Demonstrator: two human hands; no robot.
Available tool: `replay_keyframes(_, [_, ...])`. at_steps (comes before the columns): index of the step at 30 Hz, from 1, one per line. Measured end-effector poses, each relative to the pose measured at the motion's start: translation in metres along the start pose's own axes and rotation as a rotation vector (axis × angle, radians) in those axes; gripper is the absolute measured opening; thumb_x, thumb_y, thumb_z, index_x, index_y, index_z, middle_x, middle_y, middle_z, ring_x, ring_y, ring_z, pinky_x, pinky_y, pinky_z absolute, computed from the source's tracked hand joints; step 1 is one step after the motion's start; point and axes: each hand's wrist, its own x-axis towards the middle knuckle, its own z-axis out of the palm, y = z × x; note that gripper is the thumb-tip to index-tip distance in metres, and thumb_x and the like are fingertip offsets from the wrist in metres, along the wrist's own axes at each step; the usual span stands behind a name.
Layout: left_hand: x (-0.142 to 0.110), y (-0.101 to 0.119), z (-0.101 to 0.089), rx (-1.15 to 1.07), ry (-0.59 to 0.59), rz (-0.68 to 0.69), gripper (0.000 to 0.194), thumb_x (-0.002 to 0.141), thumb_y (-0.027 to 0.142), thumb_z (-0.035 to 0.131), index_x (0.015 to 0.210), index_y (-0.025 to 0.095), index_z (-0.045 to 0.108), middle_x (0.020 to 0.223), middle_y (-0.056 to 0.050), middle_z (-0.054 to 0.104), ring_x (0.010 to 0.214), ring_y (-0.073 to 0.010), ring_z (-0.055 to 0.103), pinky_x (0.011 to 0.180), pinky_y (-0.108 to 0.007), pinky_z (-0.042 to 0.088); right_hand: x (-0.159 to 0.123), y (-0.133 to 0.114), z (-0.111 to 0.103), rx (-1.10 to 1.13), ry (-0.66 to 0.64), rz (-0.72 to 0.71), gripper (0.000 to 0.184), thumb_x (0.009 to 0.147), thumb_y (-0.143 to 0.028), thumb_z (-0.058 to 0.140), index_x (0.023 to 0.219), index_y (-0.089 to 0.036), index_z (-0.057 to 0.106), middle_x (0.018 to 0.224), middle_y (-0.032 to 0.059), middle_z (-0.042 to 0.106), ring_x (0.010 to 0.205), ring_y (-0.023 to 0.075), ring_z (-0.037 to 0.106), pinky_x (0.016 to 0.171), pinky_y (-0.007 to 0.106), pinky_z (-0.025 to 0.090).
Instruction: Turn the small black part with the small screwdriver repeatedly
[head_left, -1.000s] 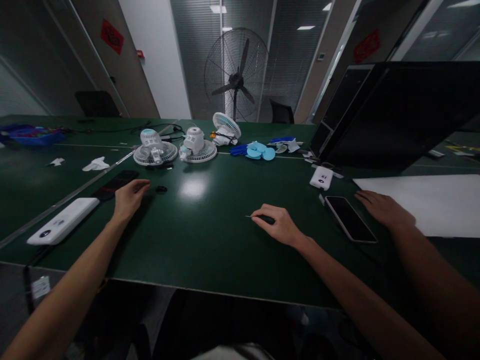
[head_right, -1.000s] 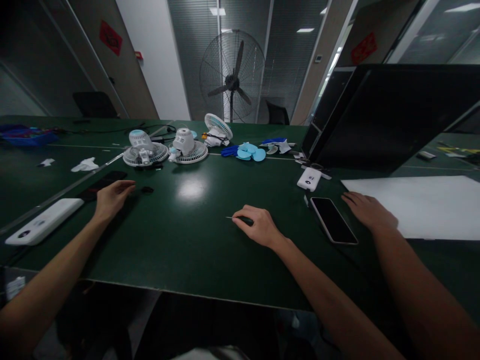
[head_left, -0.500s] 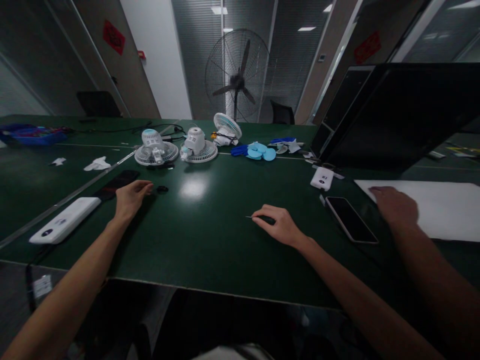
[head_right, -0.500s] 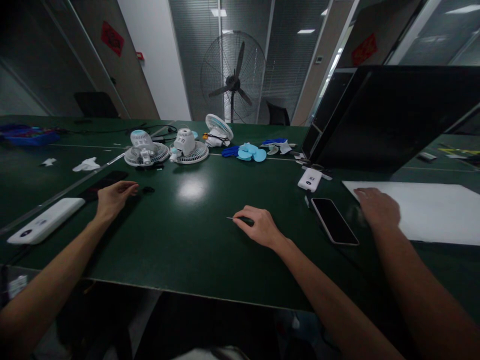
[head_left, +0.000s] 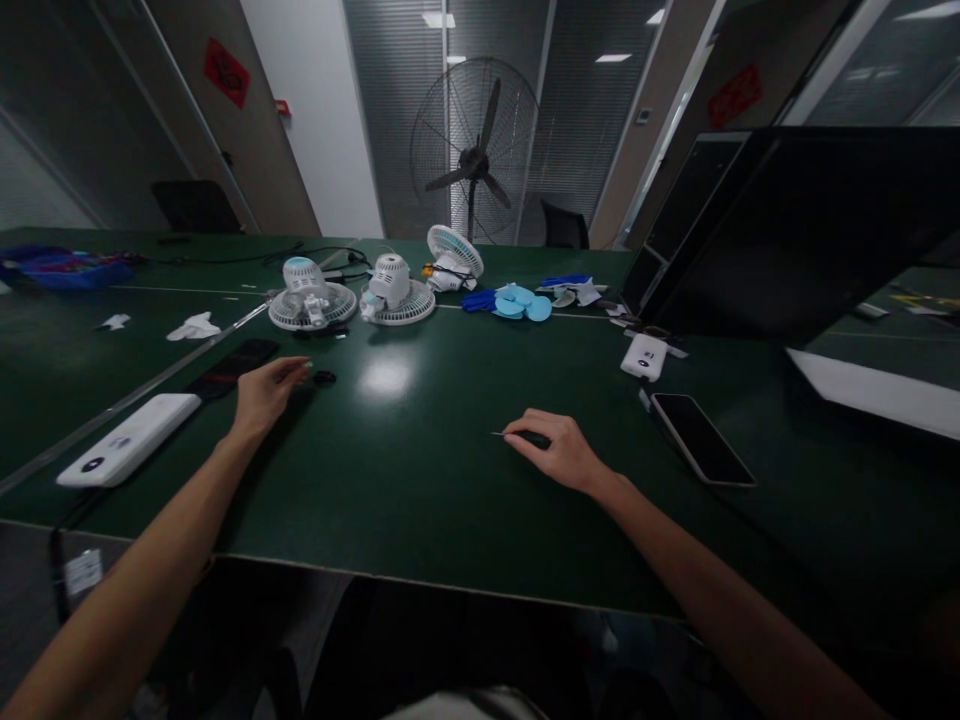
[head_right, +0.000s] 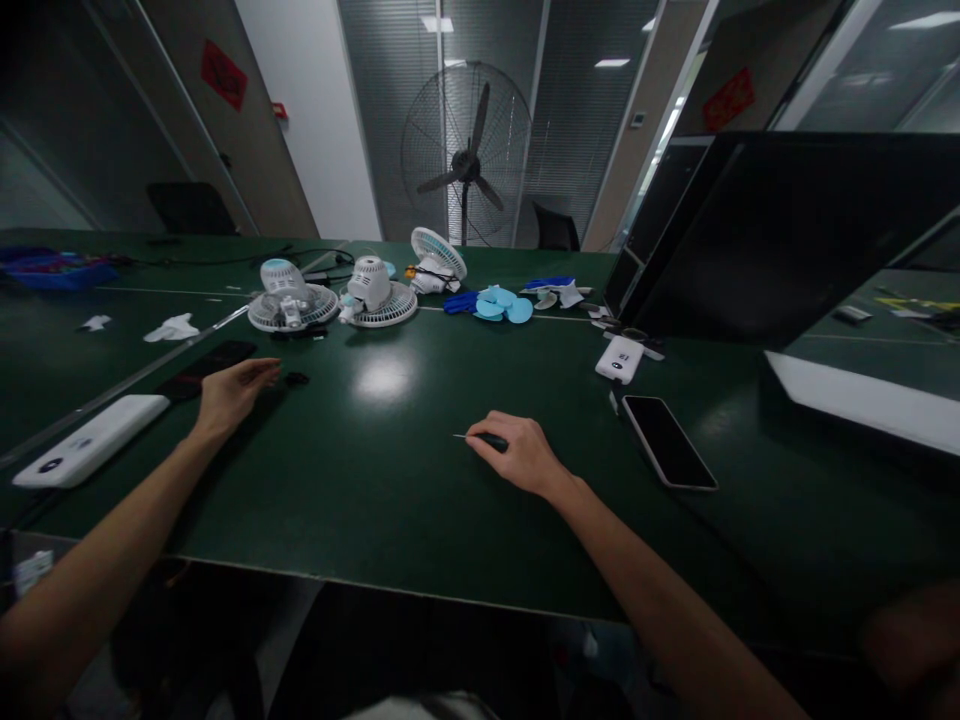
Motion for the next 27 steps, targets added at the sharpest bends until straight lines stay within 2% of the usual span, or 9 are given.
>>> replay_keyframes(11, [-0.002,0.006,0.0,0.03,-0.011,0.022,0.048,0.086,0.049,0.066,0.116,0.012,0.073,0.099,-0.011,0.076,0.086,-0.0237,0.073,0.087,-0.035,0.056,0.001,-0.003,-0.001,-0.031,0.002,-0.005,0.022,0.104,-0.037,0.058,0.113,-0.024,0.072,0.105,0.0046,0.072,0.091,0.0192,0.068,0.08,0.034,0.055])
replay_keyframes(17, [0.003,0.002,-0.001,0.147,-0.014,0.203,0.046,0.084,0.057,0.063,0.108,0.02,0.077,0.116,-0.01,0.072,0.103,-0.0269,0.068,0.091,-0.033,0.052,0.0,-0.001,0.0,-0.015,-0.005,-0.011,0.022,0.104,-0.036,0.057,0.114,-0.024,0.072,0.106,0.0044,0.072,0.091,0.0185,0.068,0.079,0.033,0.055])
replay_keyframes(22, [0.007,-0.005,-0.001,0.189,-0.135,0.105,0.057,0.084,0.065,0.059,0.113,0.02,0.076,0.107,-0.009,0.076,0.09,-0.0265,0.069,0.082,-0.033,0.052,0.0,-0.001,-0.001,-0.018,-0.018,0.005,0.023,0.104,-0.038,0.057,0.116,-0.024,0.072,0.107,0.0048,0.072,0.092,0.0192,0.068,0.078,0.033,0.056])
replay_keyframes(27, [0.007,-0.008,-0.003,0.147,-0.165,0.084,0.064,0.082,0.069,0.059,0.116,0.018,0.076,0.111,-0.011,0.075,0.093,-0.0273,0.069,0.082,-0.032,0.051,0.0,0.0,-0.001,-0.015,-0.025,0.007,0.024,0.105,-0.039,0.056,0.116,-0.024,0.072,0.108,0.0053,0.072,0.092,0.0194,0.068,0.078,0.034,0.057])
